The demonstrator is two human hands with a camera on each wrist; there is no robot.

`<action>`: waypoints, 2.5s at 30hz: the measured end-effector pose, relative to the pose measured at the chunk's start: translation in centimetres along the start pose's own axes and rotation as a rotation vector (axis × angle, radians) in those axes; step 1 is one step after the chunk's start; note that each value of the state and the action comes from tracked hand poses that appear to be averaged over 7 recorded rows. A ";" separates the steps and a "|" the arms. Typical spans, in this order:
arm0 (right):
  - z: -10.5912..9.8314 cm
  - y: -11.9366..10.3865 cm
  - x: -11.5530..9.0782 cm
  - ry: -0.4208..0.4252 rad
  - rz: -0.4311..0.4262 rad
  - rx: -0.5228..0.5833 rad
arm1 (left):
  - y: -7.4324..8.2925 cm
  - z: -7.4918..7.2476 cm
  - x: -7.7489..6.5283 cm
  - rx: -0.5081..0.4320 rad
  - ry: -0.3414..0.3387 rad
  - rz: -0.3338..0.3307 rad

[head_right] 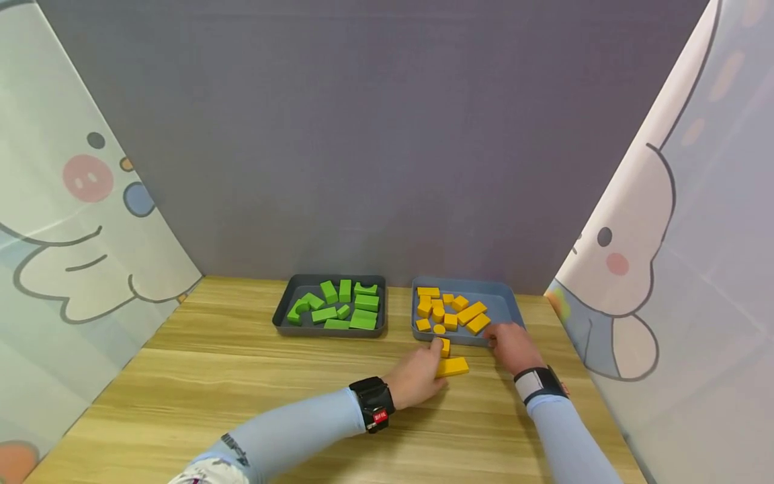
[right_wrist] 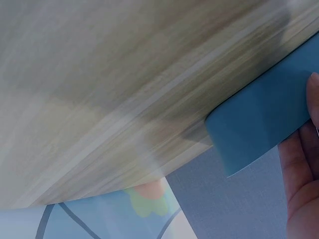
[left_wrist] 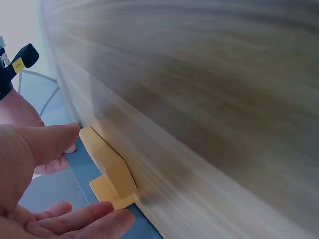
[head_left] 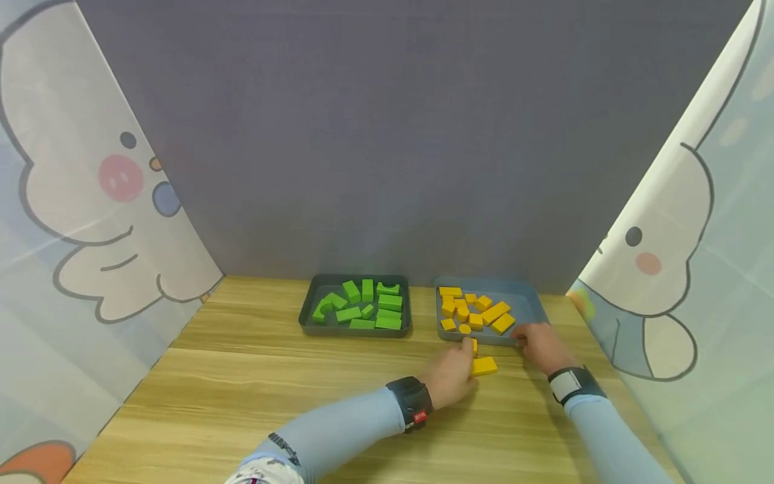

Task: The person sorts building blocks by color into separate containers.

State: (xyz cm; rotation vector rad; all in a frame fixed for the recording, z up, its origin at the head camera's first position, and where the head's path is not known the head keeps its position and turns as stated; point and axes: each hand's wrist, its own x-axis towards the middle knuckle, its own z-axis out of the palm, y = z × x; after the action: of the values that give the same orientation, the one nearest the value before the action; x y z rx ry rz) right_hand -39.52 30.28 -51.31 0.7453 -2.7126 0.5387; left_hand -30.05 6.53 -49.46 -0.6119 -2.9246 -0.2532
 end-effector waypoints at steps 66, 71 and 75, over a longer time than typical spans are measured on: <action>-0.7 0.0 -0.2 -0.040 -0.008 -0.010 | -2.9 -8.8 4.5 -0.164 0.199 0.033; -0.5 -0.5 -0.9 -0.054 0.001 -0.026 | -1.1 -7.1 6.2 -0.125 0.270 0.058; -0.7 -0.9 -1.8 -0.032 0.001 -0.039 | 0.3 -5.6 7.2 -0.157 0.256 0.067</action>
State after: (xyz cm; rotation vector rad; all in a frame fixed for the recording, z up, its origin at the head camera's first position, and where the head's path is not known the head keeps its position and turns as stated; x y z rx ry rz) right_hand -37.42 30.61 -51.06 0.7488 -2.7443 0.4770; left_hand -35.91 8.49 -42.72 -0.6449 -2.6508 -0.5158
